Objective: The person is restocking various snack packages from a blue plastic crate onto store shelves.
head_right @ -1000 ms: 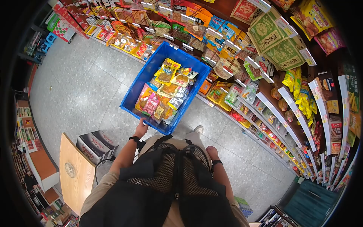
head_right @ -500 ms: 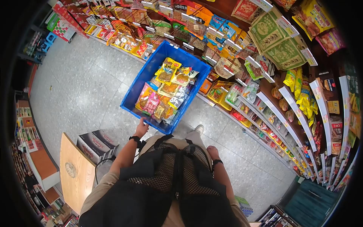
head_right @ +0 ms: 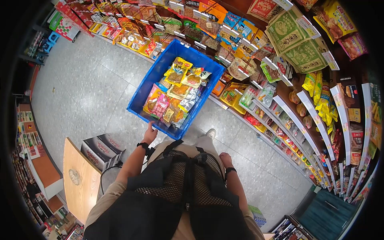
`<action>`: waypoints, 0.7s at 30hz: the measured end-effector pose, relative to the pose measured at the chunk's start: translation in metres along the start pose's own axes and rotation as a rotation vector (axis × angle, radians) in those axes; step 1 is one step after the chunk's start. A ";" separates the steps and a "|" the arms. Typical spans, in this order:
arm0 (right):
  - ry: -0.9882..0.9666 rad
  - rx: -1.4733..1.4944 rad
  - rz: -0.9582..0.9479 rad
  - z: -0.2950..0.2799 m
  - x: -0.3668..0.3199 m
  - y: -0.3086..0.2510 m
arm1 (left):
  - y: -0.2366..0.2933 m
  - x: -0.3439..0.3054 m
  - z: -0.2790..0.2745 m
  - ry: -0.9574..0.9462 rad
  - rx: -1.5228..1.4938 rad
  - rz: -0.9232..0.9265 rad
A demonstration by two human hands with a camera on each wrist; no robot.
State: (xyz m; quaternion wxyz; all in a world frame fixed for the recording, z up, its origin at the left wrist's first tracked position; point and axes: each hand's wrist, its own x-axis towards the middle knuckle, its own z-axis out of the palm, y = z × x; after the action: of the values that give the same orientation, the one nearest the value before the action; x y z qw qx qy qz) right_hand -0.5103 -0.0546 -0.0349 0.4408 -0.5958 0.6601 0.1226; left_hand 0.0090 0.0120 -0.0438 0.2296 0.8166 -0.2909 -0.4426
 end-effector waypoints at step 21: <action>-0.010 -0.021 0.016 0.007 -0.006 0.014 | 0.040 -0.027 -0.011 0.235 0.253 0.109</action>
State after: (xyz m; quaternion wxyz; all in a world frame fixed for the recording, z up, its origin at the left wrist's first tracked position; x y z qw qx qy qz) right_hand -0.5203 -0.0416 -0.0394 0.4367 -0.5945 0.6613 0.1362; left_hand -0.0039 0.0027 0.0031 0.1811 0.8681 -0.3593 -0.2907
